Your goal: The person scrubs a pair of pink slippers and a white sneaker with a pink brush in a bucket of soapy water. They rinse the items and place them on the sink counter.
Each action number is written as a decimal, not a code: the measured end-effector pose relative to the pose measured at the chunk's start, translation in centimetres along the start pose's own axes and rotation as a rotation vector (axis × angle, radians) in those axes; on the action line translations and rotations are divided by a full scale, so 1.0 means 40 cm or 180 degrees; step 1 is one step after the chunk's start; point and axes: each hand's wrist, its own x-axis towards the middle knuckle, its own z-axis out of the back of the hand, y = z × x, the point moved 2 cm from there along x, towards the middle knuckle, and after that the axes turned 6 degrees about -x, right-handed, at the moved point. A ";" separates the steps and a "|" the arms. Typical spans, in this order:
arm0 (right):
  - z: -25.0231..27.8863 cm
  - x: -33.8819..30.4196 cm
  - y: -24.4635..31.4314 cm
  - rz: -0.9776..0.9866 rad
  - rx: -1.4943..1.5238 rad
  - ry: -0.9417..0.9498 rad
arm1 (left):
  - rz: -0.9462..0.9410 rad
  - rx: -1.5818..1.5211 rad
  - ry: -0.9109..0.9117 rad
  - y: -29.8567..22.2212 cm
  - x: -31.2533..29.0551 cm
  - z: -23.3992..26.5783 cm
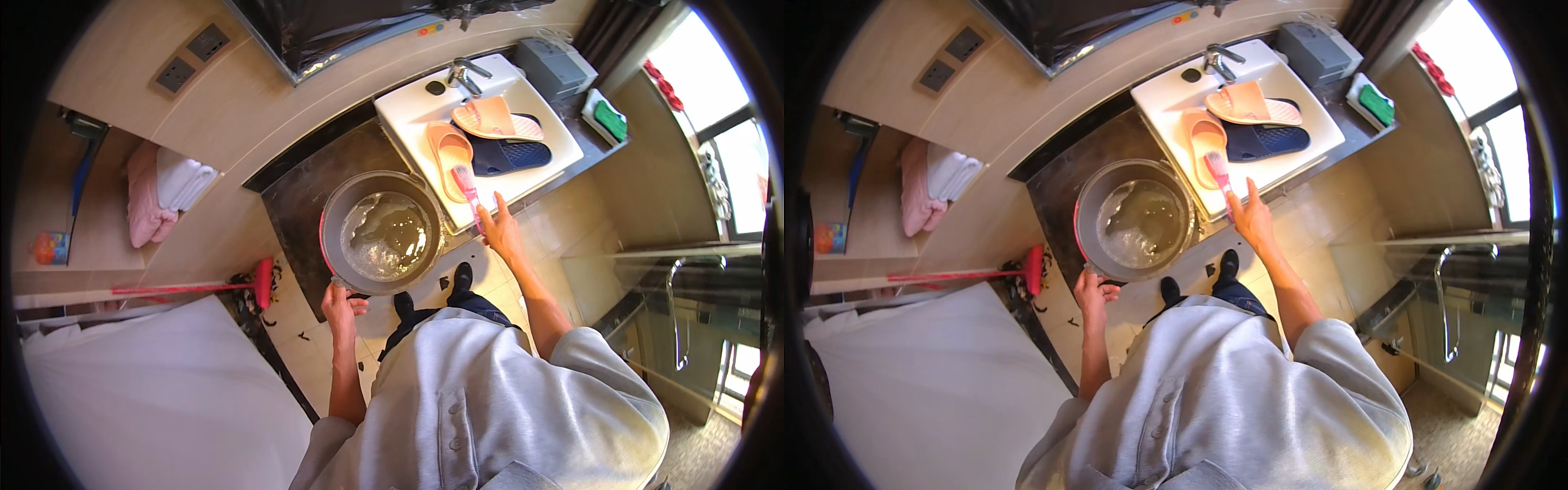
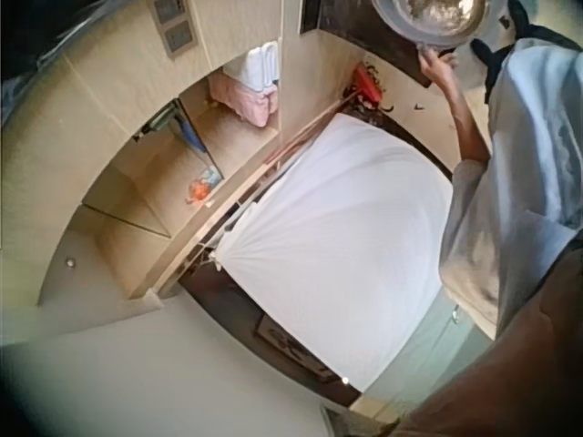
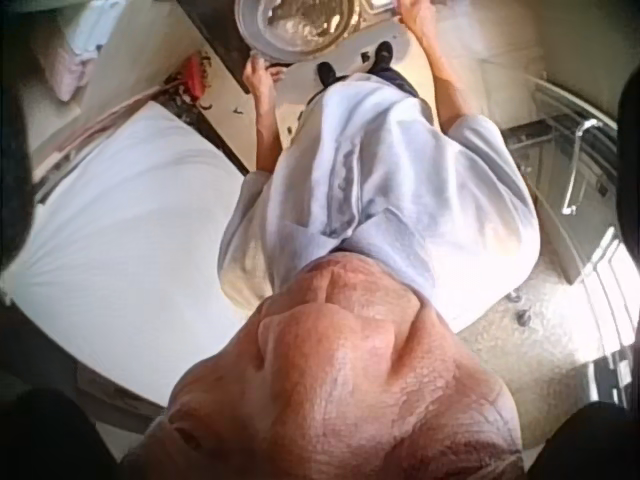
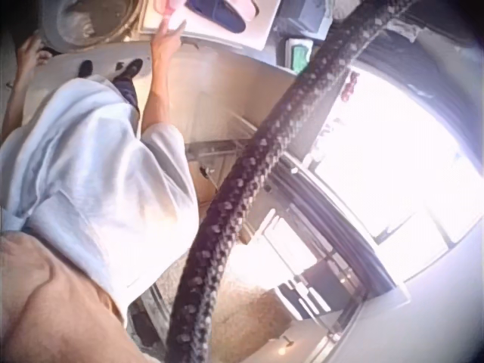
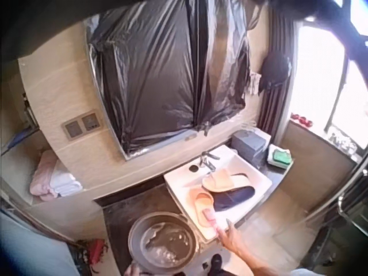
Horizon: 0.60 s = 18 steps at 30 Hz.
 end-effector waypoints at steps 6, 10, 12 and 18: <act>0.058 -0.035 0.054 0.1470 -0.0610 -0.1036 | -0.0056 -0.0225 -0.0337 0.028 -0.007 0.020; -0.008 -0.063 0.071 0.1949 0.0587 0.0071 | -0.0184 -0.0426 -0.0384 0.052 0.013 0.022; -0.082 -0.088 0.075 0.1184 0.0259 0.1226 | -0.0166 -0.0403 -0.0252 0.079 0.038 0.058; -0.174 -0.118 0.077 0.1464 0.0428 0.0854 | -0.0128 -0.0442 -0.0409 0.050 0.032 0.045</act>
